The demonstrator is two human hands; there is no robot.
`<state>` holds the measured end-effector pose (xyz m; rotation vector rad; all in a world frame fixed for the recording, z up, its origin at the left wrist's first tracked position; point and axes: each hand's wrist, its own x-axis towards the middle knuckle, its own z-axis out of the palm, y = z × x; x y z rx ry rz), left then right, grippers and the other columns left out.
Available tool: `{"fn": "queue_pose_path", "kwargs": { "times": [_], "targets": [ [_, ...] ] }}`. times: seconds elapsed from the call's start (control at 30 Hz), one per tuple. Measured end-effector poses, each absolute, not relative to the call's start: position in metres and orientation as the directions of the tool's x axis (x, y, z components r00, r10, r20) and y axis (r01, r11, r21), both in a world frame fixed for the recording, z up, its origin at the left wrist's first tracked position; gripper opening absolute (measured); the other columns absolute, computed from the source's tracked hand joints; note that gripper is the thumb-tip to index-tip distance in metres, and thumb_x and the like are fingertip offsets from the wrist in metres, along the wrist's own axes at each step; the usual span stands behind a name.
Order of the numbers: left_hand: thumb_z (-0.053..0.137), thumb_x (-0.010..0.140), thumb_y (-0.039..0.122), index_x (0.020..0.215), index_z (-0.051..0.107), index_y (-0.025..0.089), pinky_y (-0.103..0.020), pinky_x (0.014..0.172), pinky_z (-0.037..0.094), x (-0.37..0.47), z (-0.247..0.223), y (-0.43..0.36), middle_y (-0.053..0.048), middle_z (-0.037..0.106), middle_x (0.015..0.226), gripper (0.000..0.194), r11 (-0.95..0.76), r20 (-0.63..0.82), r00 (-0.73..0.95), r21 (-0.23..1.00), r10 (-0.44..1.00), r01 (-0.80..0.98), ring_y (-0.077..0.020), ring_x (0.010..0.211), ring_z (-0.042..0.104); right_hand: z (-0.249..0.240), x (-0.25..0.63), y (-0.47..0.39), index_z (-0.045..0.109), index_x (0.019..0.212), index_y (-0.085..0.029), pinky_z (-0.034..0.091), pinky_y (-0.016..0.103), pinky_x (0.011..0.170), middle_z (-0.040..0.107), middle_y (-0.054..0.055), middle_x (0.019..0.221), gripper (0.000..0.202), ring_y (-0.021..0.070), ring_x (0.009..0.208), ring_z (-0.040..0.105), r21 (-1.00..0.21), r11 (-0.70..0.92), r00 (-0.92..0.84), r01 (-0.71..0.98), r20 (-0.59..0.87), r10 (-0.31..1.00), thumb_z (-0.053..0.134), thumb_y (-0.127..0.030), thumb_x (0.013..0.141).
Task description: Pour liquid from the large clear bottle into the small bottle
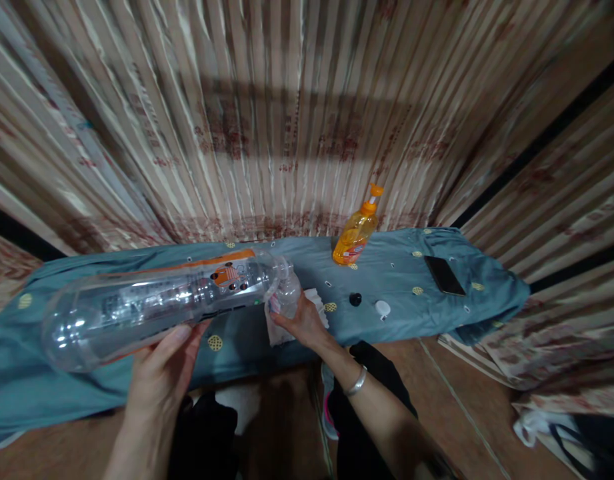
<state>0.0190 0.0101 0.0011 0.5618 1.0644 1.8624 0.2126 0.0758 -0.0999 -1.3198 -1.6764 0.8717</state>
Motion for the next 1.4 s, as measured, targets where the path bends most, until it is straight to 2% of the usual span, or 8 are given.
{"fn": "queue_pose_path", "kwargs": {
  "times": [0.13, 0.23, 0.43, 0.6, 0.8, 0.93, 1.1, 1.4],
  "targets": [
    [0.089, 0.044, 0.018, 0.089, 0.073, 0.028, -0.051, 0.109, 0.042, 0.0185, 0.0005, 0.0094, 0.002, 0.076, 0.092, 0.049, -0.238, -0.033, -0.49, 0.844, 0.871, -0.48, -0.0297, 0.117, 0.061, -0.1016, 0.2125, 0.0756, 0.051, 0.128, -0.019, 0.055, 0.041, 0.093, 0.069, 0.01, 0.117, 0.063, 0.0279, 0.108, 0.067, -0.897, 0.236, -0.132, 0.374, 0.201, 0.971, 0.075, -0.03, 0.071],
    [0.091, 0.043, 0.022, 0.087, 0.073, 0.029, -0.051, 0.106, 0.045, 0.0179, -0.0012, 0.01, 0.002, 0.076, 0.09, 0.048, -0.244, -0.023, -0.497, 0.85, 0.868, -0.466, -0.0297, 0.117, 0.06, -0.1038, 0.2116, 0.0762, 0.051, 0.127, -0.018, 0.055, 0.041, 0.093, 0.07, 0.01, 0.115, 0.063, 0.0272, 0.106, 0.067, -0.894, 0.208, -0.107, 0.396, 0.18, 0.978, 0.075, -0.031, 0.07],
    [0.094, 0.037, 0.033, 0.063, 0.068, 0.026, -0.052, 0.103, 0.049, 0.0168, -0.0048, 0.0118, 0.001, 0.076, 0.087, 0.038, -0.225, -0.05, -0.518, 0.862, 0.854, -0.454, -0.0324, 0.112, 0.062, -0.1046, 0.2117, 0.0772, 0.051, 0.128, -0.018, 0.054, 0.041, 0.093, 0.07, 0.009, 0.116, 0.066, 0.0268, 0.107, 0.067, -0.895, 0.203, -0.117, 0.397, 0.17, 0.978, 0.076, -0.03, 0.069],
    [0.094, 0.039, 0.033, 0.079, 0.072, 0.028, -0.049, 0.102, 0.051, 0.0178, -0.0029, 0.0107, 0.002, 0.075, 0.089, 0.046, -0.243, -0.018, -0.49, 0.852, 0.872, -0.463, -0.0293, 0.113, 0.062, -0.1025, 0.2121, 0.0767, 0.049, 0.13, -0.018, 0.054, 0.04, 0.094, 0.07, 0.009, 0.117, 0.068, 0.0262, 0.107, 0.067, -0.902, 0.208, -0.124, 0.378, 0.173, 0.977, 0.076, -0.028, 0.069],
    [0.094, 0.037, 0.033, 0.088, 0.073, 0.03, -0.055, 0.109, 0.042, 0.0182, -0.0009, 0.0113, 0.002, 0.075, 0.09, 0.055, -0.222, -0.052, -0.498, 0.852, 0.866, -0.474, -0.0311, 0.115, 0.061, -0.1023, 0.2118, 0.0769, 0.048, 0.131, -0.017, 0.053, 0.04, 0.095, 0.068, 0.011, 0.12, 0.071, 0.0271, 0.111, 0.066, -0.893, 0.204, -0.125, 0.402, 0.167, 0.978, 0.076, -0.032, 0.068],
    [0.094, 0.039, 0.032, 0.086, 0.073, 0.03, -0.057, 0.113, 0.035, 0.0186, -0.0019, 0.0113, 0.003, 0.075, 0.088, 0.052, -0.231, -0.043, -0.491, 0.844, 0.87, -0.484, -0.0314, 0.118, 0.059, -0.102, 0.2118, 0.0772, 0.049, 0.13, -0.016, 0.053, 0.04, 0.096, 0.068, 0.011, 0.12, 0.069, 0.0267, 0.111, 0.065, -0.891, 0.217, -0.124, 0.399, 0.182, 0.975, 0.075, -0.031, 0.068],
    [0.094, 0.037, 0.033, 0.081, 0.074, 0.032, -0.058, 0.114, 0.034, 0.0196, -0.0024, 0.0119, 0.004, 0.076, 0.084, 0.048, -0.234, -0.049, -0.503, 0.843, 0.863, -0.485, -0.0323, 0.121, 0.058, -0.0979, 0.2117, 0.0767, 0.049, 0.128, -0.016, 0.053, 0.039, 0.095, 0.068, 0.011, 0.119, 0.068, 0.0268, 0.111, 0.066, -0.895, 0.185, -0.126, 0.406, 0.146, 0.981, 0.076, -0.031, 0.068],
    [0.094, 0.035, 0.036, 0.061, 0.068, 0.029, -0.06, 0.113, 0.035, 0.0209, -0.0005, 0.0129, 0.002, 0.076, 0.091, 0.037, -0.219, -0.059, -0.508, 0.855, 0.86, -0.47, -0.0357, 0.125, 0.053, -0.095, 0.211, 0.0755, 0.049, 0.129, -0.013, 0.053, 0.04, 0.095, 0.068, 0.012, 0.119, 0.068, 0.0274, 0.11, 0.066, -0.903, 0.173, -0.115, 0.392, 0.138, 0.984, 0.075, -0.027, 0.068]
  ]
}}
